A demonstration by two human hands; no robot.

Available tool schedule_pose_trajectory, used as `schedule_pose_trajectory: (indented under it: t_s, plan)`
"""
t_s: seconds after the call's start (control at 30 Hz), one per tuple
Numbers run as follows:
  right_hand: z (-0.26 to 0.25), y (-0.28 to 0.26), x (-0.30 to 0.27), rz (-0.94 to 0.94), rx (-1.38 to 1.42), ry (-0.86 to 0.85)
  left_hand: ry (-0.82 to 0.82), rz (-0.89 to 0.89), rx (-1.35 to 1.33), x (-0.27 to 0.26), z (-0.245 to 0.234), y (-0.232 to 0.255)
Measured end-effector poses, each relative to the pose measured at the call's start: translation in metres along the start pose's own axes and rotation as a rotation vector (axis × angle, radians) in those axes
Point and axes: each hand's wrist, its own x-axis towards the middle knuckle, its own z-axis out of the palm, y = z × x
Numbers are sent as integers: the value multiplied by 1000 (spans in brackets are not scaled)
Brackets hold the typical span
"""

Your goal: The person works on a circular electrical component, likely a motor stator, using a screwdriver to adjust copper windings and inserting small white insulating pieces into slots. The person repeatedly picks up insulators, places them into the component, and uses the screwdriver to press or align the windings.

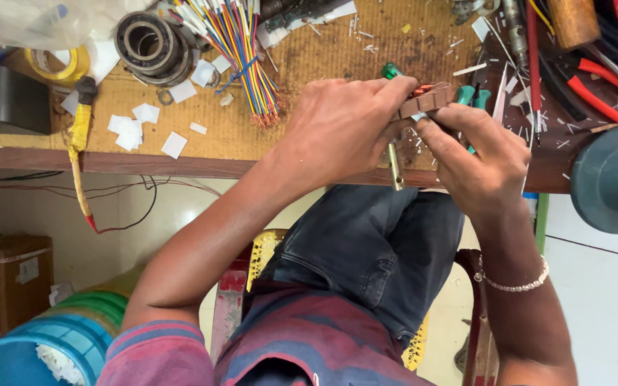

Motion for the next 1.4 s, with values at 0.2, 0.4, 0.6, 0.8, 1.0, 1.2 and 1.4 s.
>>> schedule_pose_trajectory:
  t_s: [0.2, 0.4, 0.6, 0.8, 1.0, 1.2, 1.4]
  plan:
    - [-5, -11, 11, -35, -56, 37, -7, 13, 6, 4, 1, 2]
    - [8, -10, 0, -1, -24, 114, -23, 4, -14, 5, 1, -1]
    - [33, -7, -21, 1, -5, 248, -3, 48, -40, 1, 3, -4]
    - [45, -12, -29, -14, -84, 330, 9, 98, -20, 0, 8, -6]
    - [53, -25, -33, 24, -163, 357, -84, 212, -43, -5, -4, -19]
    - [67, -34, -39, 34, -116, 462, -67, 368, -134, -30, -4, -31]
    - [75, -34, -39, 429, 505, 393, 12, 346, -285, -48, 1, -45]
